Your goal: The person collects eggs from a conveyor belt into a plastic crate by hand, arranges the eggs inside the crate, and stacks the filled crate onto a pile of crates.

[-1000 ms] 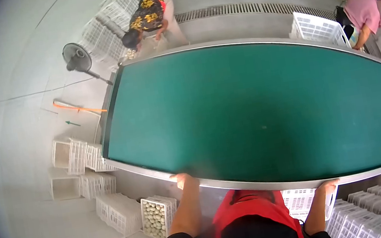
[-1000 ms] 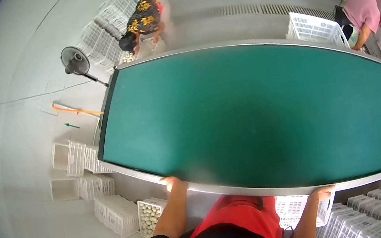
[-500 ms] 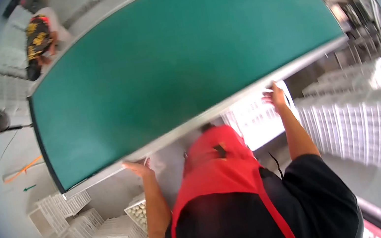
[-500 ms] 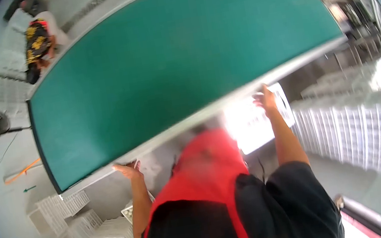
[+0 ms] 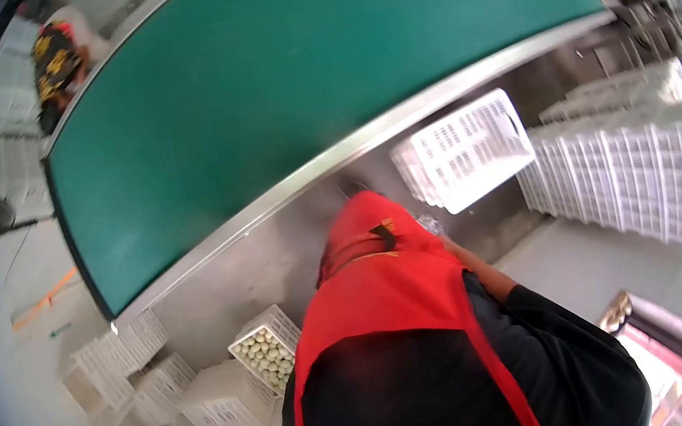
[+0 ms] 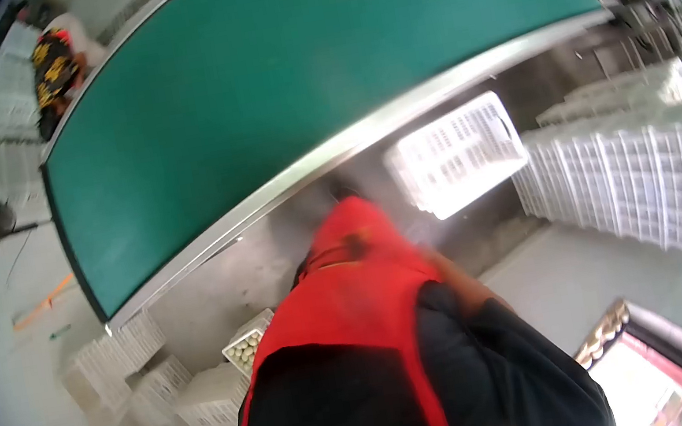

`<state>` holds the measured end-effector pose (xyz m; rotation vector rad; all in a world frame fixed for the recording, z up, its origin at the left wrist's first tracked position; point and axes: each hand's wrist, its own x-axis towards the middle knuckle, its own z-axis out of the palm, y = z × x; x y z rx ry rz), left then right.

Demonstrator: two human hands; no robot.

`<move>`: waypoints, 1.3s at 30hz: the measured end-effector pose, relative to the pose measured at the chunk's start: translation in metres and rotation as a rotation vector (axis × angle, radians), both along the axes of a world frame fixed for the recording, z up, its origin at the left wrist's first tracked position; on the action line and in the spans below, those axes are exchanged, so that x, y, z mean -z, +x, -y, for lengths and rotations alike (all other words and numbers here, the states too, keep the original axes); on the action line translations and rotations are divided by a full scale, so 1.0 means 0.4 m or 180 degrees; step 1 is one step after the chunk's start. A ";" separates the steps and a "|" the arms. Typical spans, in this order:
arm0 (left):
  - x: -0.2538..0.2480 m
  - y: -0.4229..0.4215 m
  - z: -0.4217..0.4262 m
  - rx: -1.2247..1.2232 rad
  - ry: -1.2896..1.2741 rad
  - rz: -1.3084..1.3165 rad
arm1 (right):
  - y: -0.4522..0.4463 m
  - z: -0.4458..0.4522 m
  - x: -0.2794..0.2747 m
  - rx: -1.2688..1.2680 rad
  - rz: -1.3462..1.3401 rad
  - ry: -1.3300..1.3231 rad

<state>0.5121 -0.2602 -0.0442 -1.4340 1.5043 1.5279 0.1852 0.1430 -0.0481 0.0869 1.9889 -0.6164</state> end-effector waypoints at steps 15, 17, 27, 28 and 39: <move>-0.239 -0.242 -0.067 -0.3502 -0.1131 -0.0254 | -0.426 0.647 -0.167 -0.3017 -0.0293 -0.1401; -0.155 -0.152 -0.154 -0.3802 -0.1065 0.0010 | -0.383 0.753 -0.178 -0.3294 -0.0077 -0.1538; 0.188 0.161 -0.516 -0.4081 -0.0138 0.1362 | -0.200 1.143 -0.217 -0.4380 0.0070 -0.1849; 0.219 0.183 -0.495 -0.3250 -0.0566 0.1307 | -0.179 1.178 -0.209 -0.4455 -0.0032 -0.1802; 0.008 0.515 0.371 -0.4492 -0.0960 -0.0089 | 0.146 1.594 -0.328 -0.3782 -0.0419 -0.2476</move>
